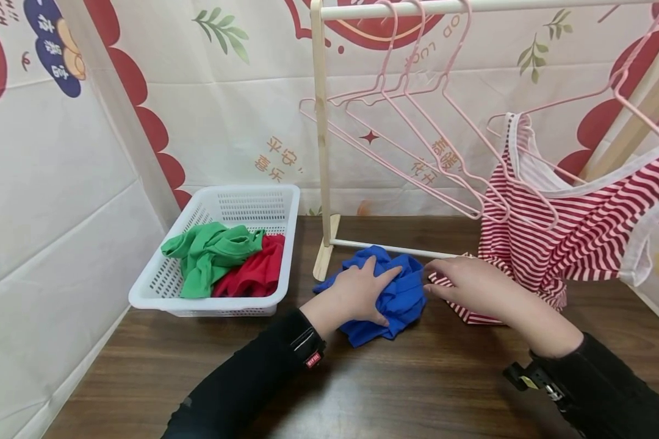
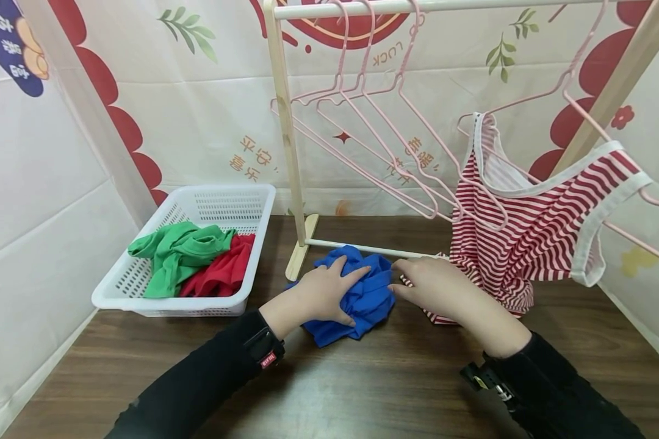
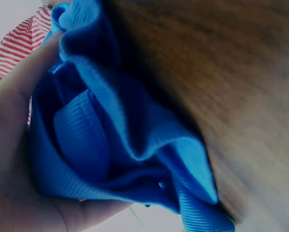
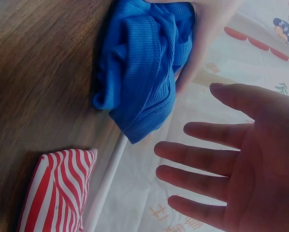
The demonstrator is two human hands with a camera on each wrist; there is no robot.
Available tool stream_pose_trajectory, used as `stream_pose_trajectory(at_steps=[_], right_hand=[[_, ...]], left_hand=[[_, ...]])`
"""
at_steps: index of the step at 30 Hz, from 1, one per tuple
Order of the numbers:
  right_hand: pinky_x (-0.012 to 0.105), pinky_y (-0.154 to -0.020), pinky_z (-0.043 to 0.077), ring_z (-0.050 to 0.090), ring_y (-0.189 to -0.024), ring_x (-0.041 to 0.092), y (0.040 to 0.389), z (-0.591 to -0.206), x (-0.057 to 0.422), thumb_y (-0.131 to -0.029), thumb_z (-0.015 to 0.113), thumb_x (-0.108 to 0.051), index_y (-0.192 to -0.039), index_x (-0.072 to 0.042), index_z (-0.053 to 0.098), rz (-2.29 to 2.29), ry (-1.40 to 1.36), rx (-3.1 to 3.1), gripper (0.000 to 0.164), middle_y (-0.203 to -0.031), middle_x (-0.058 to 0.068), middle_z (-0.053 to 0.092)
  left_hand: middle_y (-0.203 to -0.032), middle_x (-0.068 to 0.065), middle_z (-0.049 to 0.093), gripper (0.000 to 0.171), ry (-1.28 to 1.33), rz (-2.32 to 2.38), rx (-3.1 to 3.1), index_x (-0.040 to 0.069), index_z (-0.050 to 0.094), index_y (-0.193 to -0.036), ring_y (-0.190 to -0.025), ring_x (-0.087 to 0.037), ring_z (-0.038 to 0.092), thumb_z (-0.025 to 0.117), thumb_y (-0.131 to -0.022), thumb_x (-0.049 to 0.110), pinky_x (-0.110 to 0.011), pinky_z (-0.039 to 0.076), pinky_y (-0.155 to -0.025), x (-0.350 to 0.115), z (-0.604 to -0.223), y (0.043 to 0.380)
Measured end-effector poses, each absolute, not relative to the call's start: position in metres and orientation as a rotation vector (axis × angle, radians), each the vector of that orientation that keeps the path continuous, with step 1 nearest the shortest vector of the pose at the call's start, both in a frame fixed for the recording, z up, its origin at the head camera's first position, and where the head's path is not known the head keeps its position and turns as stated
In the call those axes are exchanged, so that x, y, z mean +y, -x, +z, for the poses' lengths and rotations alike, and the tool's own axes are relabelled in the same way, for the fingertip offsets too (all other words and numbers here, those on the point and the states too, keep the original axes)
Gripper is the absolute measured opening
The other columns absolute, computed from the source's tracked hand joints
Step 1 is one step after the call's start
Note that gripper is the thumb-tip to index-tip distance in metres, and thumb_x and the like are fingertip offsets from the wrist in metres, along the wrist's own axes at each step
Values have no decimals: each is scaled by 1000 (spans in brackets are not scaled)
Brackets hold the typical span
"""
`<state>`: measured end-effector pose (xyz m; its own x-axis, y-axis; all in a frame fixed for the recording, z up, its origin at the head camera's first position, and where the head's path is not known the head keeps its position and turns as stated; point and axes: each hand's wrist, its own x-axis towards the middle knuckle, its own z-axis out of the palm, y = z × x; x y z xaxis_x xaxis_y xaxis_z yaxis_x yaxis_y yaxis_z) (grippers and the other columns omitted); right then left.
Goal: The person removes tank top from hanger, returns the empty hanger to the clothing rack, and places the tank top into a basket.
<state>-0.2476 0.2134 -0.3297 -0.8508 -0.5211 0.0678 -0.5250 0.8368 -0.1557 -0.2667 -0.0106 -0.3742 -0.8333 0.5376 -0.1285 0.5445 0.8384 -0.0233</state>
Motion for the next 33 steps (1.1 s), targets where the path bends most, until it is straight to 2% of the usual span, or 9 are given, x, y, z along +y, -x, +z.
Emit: stream_pose_trajectory(at_steps=[3,7,10,13,17,20,23,27,33], right_hand=[[54,-86,48,65,-100,32,247,-330,213,-93,65,-35,-117,-6,66,267,-843,-2998,38,-108,12,69],[53,-86,48,65,-100,32,247,-330,214,-93,65,-36,-117,-6,66,261,-845,-2994,39,-108,12,69],[53,-86,49,65,-99,31,248,-331,215,-92,65,-36,-116,-6,67,250,-850,-2985,38,-107,11,69],[53,-85,49,65,-98,32,248,-331,216,-92,65,-36,-116,-5,66,231,-843,-2983,39,-107,12,69],[54,-85,48,65,-98,34,247,-329,217,-92,65,-36,-117,-3,65,218,-839,-2982,41,-107,14,69],[54,-84,48,65,-97,35,246,-328,217,-92,66,-36,-117,-4,65,224,-847,-2969,41,-105,14,69],[55,-86,47,64,-99,37,246,-328,216,-92,65,-34,-118,-3,64,228,-843,-2965,41,-106,15,69],[56,-89,46,62,-105,39,247,-324,213,-93,64,-32,-122,-2,63,251,-820,-2977,42,-111,17,68],[54,-87,48,64,-100,35,250,-314,206,-92,66,-28,-119,0,63,298,-827,-2912,38,-107,16,68]], left_hand=[[-153,-14,30,111,-907,-174,2875,39,16,-155,-127,-36,47,69,-65,76,-50,47,-94,-9,-374,268],[-144,-10,43,105,-1009,-298,2882,32,34,-151,-119,-33,52,67,-63,79,-47,49,-91,-7,-377,267],[-139,-9,48,90,-1048,-309,2896,27,45,-144,-113,-32,56,72,-69,70,-45,50,-88,-7,-377,265],[-137,-7,51,72,-1085,-320,2896,27,50,-140,-110,-30,59,76,-78,54,-44,51,-86,-5,-375,261],[-133,-6,55,52,-1190,-391,2904,28,54,-136,-99,-24,63,71,-88,39,-40,54,-79,-5,-377,256],[-127,-6,58,43,-1250,-377,2929,28,57,-132,-90,-21,65,69,-90,34,-36,56,-71,-10,-379,253],[-120,-5,60,41,-1257,-281,2969,27,58,-127,-81,-19,63,72,-88,31,-32,53,-62,-21,-375,252],[-113,-4,60,42,-1222,-128,3018,24,59,-124,-75,-17,61,75,-85,27,-31,50,-56,-36,-360,251],[-115,-7,62,44,-1144,21,3106,21,59,-124,-82,-20,65,76,-84,30,-36,55,-69,-57,-334,252]])
